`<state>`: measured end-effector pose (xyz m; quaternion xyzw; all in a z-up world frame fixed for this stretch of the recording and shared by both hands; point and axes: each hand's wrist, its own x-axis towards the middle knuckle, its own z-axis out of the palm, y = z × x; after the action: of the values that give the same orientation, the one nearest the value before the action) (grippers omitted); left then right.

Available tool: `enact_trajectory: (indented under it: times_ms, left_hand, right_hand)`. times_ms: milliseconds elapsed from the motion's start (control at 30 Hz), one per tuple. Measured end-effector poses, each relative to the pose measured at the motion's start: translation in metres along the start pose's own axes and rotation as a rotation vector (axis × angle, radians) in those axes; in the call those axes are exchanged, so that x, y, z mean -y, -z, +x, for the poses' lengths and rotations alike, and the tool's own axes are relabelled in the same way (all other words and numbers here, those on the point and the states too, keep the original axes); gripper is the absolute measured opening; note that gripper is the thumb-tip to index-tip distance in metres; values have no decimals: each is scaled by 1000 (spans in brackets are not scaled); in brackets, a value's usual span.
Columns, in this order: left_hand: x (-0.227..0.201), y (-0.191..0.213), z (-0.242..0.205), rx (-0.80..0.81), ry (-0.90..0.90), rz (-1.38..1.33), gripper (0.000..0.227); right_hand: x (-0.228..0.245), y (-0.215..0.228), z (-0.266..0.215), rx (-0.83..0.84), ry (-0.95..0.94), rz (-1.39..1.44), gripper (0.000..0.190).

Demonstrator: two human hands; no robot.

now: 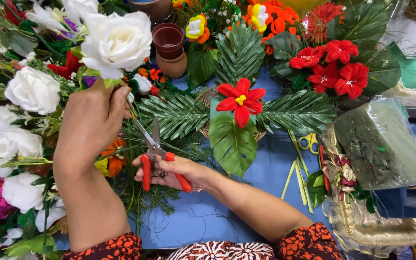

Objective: Trimming and arranging artificial flowers and foliage into a decorative piece using shears and floral foam.

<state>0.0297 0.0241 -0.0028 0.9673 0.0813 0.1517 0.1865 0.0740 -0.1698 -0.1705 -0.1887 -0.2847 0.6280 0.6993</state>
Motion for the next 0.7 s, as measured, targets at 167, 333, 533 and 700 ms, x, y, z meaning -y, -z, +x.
enact_trajectory:
  times_ms: [167,333,533,700]
  left_hand:
    - [0,1,-4,-6,-49,-29,37]
    - [-2,2,-8,-12,-64,-18,34]
    - [-4,1,-9,10,-9,5,42]
    - [-5,-10,-11,-113,-87,68,27]
  right_hand:
    - [5,-2,-1,-12,-19,-26,72]
    - [4,-2,-2,-2,-3,-24,71]
    - [2,2,-4,29,-22,14,65]
    - [0,3,-2,63,-33,32,55]
